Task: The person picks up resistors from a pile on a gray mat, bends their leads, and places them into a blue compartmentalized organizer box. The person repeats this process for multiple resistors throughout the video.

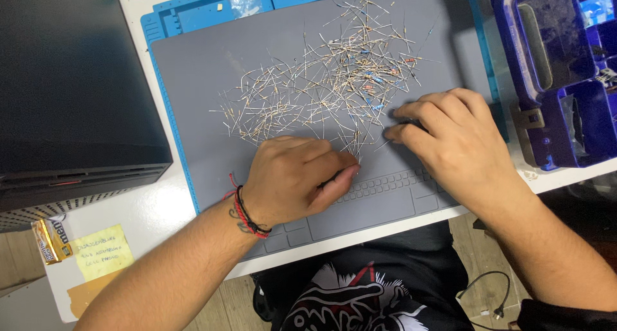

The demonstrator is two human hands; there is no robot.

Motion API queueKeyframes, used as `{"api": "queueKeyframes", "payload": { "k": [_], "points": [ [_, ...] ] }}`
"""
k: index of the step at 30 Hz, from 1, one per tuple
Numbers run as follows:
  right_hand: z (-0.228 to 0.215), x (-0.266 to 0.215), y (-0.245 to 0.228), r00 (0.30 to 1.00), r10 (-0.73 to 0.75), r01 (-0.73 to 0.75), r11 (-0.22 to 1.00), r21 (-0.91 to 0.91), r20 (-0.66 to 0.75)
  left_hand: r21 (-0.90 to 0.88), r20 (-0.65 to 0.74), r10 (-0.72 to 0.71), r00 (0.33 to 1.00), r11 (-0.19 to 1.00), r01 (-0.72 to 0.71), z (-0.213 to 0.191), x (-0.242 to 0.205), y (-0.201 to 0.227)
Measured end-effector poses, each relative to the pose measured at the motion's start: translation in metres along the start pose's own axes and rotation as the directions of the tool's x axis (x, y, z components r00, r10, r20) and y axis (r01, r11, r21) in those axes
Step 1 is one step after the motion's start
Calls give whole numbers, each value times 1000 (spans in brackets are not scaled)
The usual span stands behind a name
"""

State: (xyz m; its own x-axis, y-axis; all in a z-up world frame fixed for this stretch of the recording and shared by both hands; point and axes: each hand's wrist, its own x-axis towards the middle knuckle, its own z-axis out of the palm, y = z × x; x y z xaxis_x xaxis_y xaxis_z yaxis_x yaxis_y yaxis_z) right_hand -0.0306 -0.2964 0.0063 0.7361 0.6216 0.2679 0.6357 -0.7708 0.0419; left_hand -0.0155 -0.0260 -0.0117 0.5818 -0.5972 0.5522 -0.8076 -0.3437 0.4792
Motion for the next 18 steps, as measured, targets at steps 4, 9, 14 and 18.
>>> {"api": "queueKeyframes", "payload": {
  "k": [4,9,14,18],
  "points": [
    [6,0,-3,1000,7,-7,1000,-13,-18,4,-19,-7,1000,1000,7,0,0,0],
    [11,6,-3,995,75,-51,943,330,-63,-15,-5,-31,999,999,31,-1,2,1],
    [-12,17,-33,953,302,-221,741,634,-20,-99,16,-123,992,987,124,-6,6,2],
    [-2,26,-69,857,510,-293,373,880,69,-342,6,-183,983,924,175,-6,9,3]
  ]
}}
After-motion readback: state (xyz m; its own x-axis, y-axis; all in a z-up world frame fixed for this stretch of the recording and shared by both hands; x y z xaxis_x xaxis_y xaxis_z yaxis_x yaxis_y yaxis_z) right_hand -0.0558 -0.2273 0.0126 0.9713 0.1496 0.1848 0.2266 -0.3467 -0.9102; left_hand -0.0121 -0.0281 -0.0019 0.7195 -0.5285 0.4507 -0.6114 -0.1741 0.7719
